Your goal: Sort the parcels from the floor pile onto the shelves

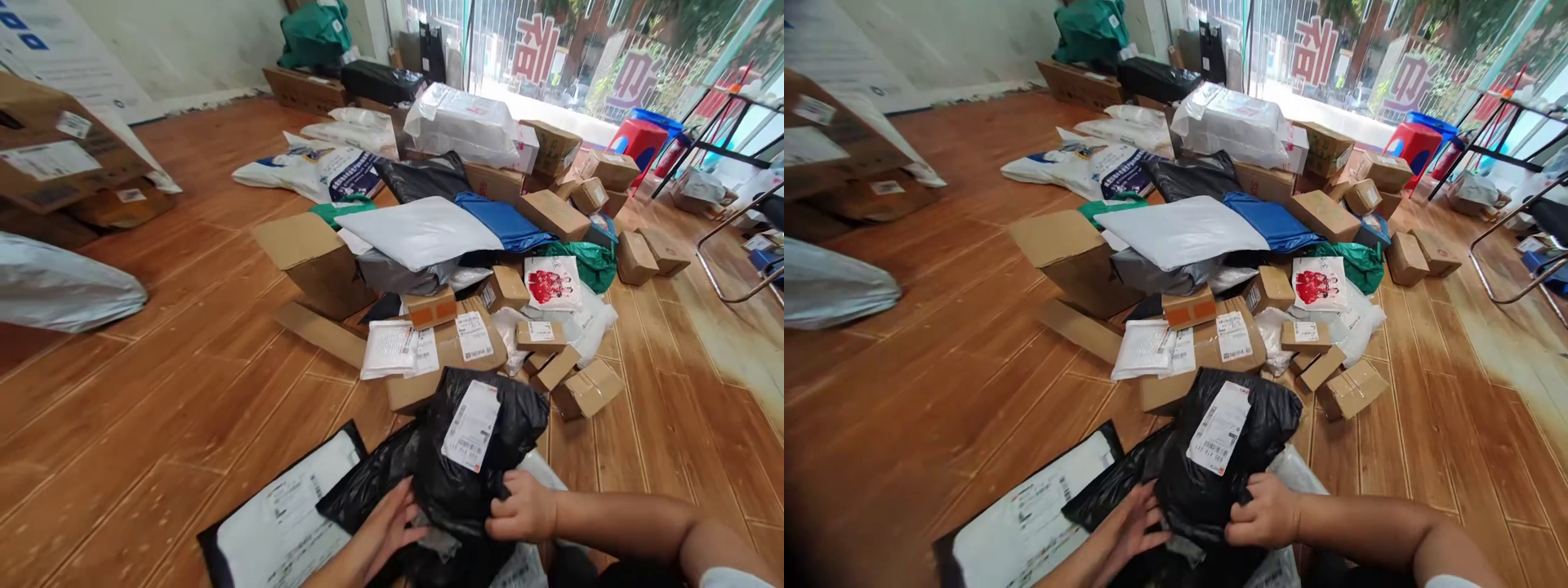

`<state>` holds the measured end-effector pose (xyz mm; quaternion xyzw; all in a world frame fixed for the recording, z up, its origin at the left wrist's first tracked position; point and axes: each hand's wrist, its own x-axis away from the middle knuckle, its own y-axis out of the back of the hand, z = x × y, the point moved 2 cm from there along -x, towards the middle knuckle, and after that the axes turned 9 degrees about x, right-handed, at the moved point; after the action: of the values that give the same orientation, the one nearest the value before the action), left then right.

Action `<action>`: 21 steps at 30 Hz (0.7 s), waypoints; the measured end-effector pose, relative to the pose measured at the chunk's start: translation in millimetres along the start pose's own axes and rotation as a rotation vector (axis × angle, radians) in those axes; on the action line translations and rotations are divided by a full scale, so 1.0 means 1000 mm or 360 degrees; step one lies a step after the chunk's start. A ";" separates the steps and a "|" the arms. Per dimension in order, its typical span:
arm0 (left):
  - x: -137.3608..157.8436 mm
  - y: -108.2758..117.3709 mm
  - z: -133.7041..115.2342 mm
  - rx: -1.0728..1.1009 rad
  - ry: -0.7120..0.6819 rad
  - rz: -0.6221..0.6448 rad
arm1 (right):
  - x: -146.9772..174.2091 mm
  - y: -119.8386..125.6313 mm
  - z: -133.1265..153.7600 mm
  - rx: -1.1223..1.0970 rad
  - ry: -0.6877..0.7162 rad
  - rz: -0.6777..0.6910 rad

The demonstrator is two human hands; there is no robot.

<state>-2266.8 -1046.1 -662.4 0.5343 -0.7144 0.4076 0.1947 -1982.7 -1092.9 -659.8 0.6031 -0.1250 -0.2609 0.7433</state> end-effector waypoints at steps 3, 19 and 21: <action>-0.009 -0.033 0.011 0.0182 0.0257 -0.0312 | -0.005 -0.016 0.028 0.0090 0.0067 0.0213; 0.078 0.012 -0.037 -0.1240 -0.0694 0.0501 | -0.099 0.034 -0.009 -0.0675 -0.0371 0.0535; 0.087 0.051 -0.045 -0.0851 -0.0735 0.0045 | -0.115 0.015 0.000 -0.1031 -0.0557 0.0586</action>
<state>-2352.0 -1058.5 -592.6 0.5326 -0.8284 0.0773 0.1555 -2075.1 -1028.4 -630.1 0.2518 -0.2669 -0.2481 0.8966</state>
